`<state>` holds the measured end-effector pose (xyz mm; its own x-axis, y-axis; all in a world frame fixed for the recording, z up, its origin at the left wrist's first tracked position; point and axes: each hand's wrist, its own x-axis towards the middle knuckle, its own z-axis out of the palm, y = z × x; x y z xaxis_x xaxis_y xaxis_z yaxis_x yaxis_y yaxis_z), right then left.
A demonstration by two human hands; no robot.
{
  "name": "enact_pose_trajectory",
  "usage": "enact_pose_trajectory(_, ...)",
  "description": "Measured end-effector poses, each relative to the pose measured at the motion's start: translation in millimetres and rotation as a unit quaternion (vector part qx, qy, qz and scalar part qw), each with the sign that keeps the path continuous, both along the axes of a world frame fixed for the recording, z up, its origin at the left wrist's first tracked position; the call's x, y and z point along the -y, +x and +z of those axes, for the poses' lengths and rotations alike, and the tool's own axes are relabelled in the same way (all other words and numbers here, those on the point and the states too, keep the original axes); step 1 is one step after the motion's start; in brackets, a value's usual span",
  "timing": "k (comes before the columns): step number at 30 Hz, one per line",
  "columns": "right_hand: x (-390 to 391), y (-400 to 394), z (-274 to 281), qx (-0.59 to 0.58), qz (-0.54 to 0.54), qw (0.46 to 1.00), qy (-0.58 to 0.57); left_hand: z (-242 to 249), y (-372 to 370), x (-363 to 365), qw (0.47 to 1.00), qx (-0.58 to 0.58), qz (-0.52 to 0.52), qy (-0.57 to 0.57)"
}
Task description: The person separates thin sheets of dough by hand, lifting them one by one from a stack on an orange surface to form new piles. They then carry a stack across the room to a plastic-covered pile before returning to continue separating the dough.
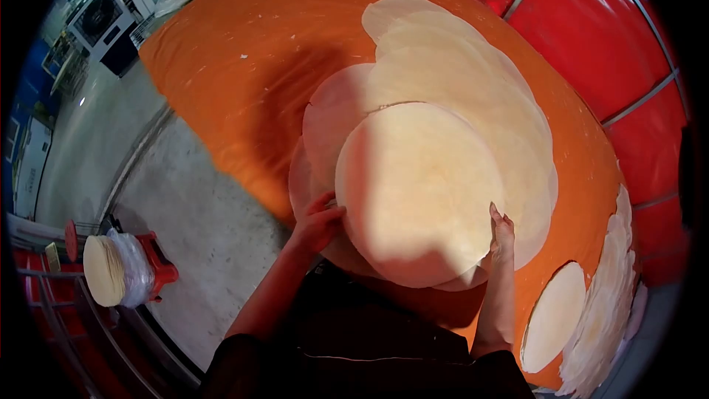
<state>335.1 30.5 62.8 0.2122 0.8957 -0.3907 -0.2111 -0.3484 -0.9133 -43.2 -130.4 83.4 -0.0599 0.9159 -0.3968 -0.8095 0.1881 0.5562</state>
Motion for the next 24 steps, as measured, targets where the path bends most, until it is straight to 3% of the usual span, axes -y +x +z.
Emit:
enact_pose_trajectory(2, 2.4, -8.3, 8.9, 0.033, -0.011, 0.999, -0.010, -4.9, -2.9, -1.2, 0.999, -0.030, -0.020, 0.030)
enact_pose_trajectory(8, 0.2, 6.3, -5.3, -0.007, 0.027, 0.999, 0.019, 17.1, 22.4, -4.8, 0.971, -0.203, 0.127, -0.027)
enact_pose_trajectory(11, 4.8, 0.5, 1.7, -0.009, -0.036, 0.999, 0.013, -8.0, 24.9, -15.1, 0.885, -0.431, 0.163, 0.067)
enact_pose_trajectory(14, 5.4, 5.7, 13.9, -0.059, 0.010, 0.998, -0.026, 11.4, 23.7, -18.1, 0.981, -0.152, 0.114, -0.047)
enact_pose_trajectory(17, 15.0, 23.2, 22.7, -0.071, 0.137, 0.986, -0.063, 19.7, 7.8, -14.1, 0.949, -0.289, -0.023, -0.125)
enact_pose_trajectory(20, 43.9, 20.6, 40.1, -0.081, 0.235, 0.968, -0.030, -8.6, -16.8, -7.1, 0.869, -0.472, -0.088, -0.117)
enact_pose_trajectory(21, 46.7, 15.8, 45.7, -0.095, 0.210, 0.972, -0.045, -24.5, -32.9, 2.1, 0.765, -0.639, 0.005, 0.079)
enact_pose_trajectory(23, 38.2, -2.7, 58.8, -0.129, 0.164, 0.975, -0.078, -17.4, -32.3, -9.0, 0.747, -0.618, 0.111, 0.217)
enact_pose_trajectory(24, 33.2, -10.4, 59.9, -0.131, 0.131, 0.980, -0.069, 13.8, -17.8, -18.2, 0.864, -0.470, 0.107, 0.146)
